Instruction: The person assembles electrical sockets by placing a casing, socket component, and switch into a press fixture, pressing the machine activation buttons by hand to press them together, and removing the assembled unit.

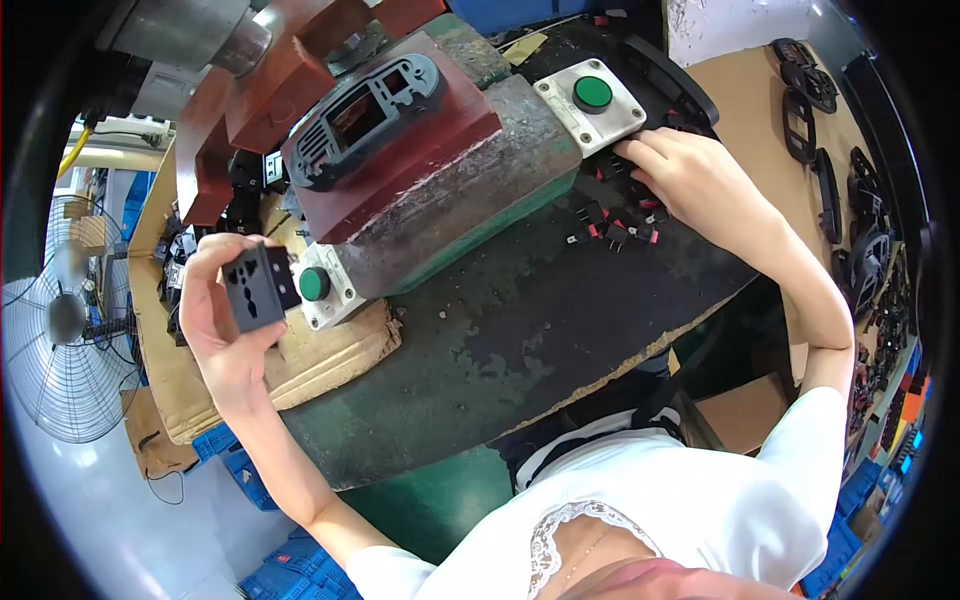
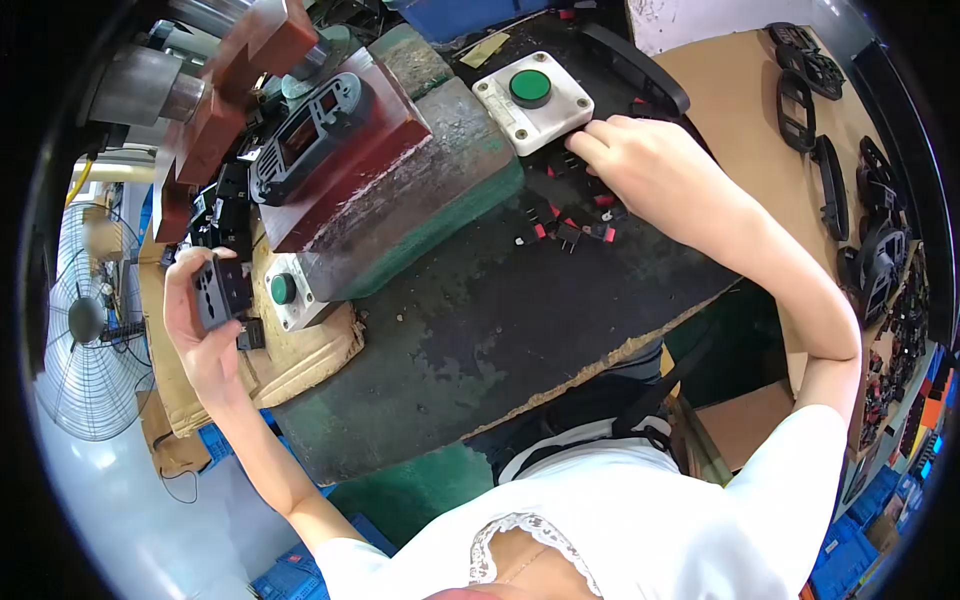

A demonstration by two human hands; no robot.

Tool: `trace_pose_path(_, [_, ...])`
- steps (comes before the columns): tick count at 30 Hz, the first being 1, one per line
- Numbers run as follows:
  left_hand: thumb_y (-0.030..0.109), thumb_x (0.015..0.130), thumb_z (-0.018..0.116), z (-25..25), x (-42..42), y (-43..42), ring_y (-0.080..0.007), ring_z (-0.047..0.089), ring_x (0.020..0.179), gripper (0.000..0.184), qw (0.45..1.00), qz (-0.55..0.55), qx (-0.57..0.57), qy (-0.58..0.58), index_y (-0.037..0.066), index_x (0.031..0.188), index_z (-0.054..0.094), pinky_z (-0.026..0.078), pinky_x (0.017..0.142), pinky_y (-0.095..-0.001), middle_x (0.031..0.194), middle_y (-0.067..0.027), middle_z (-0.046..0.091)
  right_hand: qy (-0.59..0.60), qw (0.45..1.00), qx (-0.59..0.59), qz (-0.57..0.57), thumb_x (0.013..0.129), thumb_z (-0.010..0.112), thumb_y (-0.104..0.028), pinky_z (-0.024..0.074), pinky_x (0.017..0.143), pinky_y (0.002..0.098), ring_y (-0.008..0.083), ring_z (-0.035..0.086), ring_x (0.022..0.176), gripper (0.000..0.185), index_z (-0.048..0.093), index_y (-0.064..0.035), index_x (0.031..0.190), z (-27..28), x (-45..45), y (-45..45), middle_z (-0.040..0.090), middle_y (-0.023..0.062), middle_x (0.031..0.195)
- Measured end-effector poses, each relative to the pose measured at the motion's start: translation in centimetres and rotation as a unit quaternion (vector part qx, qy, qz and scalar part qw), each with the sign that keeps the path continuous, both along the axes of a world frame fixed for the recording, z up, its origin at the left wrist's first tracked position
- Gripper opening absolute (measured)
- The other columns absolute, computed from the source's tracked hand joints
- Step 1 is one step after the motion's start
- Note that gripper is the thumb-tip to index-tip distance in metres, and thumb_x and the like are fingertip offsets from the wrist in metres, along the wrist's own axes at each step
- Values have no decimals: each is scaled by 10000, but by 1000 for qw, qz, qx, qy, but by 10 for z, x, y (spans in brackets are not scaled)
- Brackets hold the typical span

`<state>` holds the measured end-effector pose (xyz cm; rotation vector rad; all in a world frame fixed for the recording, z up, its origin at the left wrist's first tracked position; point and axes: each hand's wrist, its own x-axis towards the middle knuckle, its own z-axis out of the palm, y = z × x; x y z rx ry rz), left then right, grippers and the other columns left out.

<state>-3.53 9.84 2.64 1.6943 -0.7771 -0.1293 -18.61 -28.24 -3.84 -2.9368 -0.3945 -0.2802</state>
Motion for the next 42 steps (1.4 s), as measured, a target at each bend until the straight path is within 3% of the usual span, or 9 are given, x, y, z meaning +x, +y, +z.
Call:
trace_pose_path(7, [-21,488,692,11,-15,-14,-210,513,1062,654,997,78,26,-10,-23,1118,515,380,951,-311,1121,-125,537,13,987,160,-2,725,641,-3,483,720,334,254,590,778,233,548,11,938,6,1,-6,564,121,859])
trace_pose_path(12, [-135,651,616,6,-9,-14,-210,507,1097,625,996,86,1,4,-44,1244,443,394,958,-319,1225,-160,516,25,966,255,-10,690,634,14,472,719,278,192,569,750,238,546,17,911,34,-2,-5,563,90,850])
trace_pose_path(19, [-111,770,571,6,-10,-45,-212,465,1192,525,995,45,-28,79,-72,1274,430,332,1016,-316,1295,-159,478,33,938,344,21,697,618,40,461,724,254,101,542,810,239,566,-1,926,45,12,-2,576,52,966])
trace_pose_path(25, [-51,745,699,0,14,-73,-172,554,1065,479,998,-3,-46,-40,-51,1175,488,426,958,-319,1187,-129,552,52,873,475,100,802,544,-8,408,766,197,57,472,819,179,553,-1,981,52,45,1,518,5,915])
trace_pose_path(29, [26,758,718,-7,30,-78,-119,521,1045,467,995,100,11,11,-53,1174,520,388,924,-263,1159,-72,547,35,892,440,97,885,474,-124,350,731,199,58,403,796,170,526,-8,998,52,77,10,436,-8,866])
trace_pose_path(33, [-9,738,724,-5,30,-90,-166,594,997,433,996,4,-69,-47,-19,1129,539,488,867,-308,1053,-106,610,57,889,445,96,946,470,-164,359,705,191,46,402,750,184,537,-21,1040,39,110,21,441,-23,816])
trace_pose_path(35, [101,725,769,-7,23,-94,-161,608,963,414,996,47,42,-67,-10,1075,577,494,828,-307,1023,-98,620,1,907,412,85,964,472,-188,370,682,191,46,406,703,195,535,-23,1049,32,119,26,430,-37,772])
trace_pose_path(39, [244,694,792,-9,26,-93,-201,602,840,410,932,80,131,-327,48,1018,636,486,749,-321,939,-86,614,-44,921,365,130,922,538,-127,388,559,263,116,468,603,129,541,1,907,71,120,57,522,41,704])
trace_pose_path(42, [189,679,790,-9,28,-91,-229,577,888,400,925,75,112,-356,75,1032,640,477,764,-335,983,-93,581,-26,938,324,118,914,550,-154,393,540,309,179,489,585,174,540,3,839,86,123,69,551,100,706])
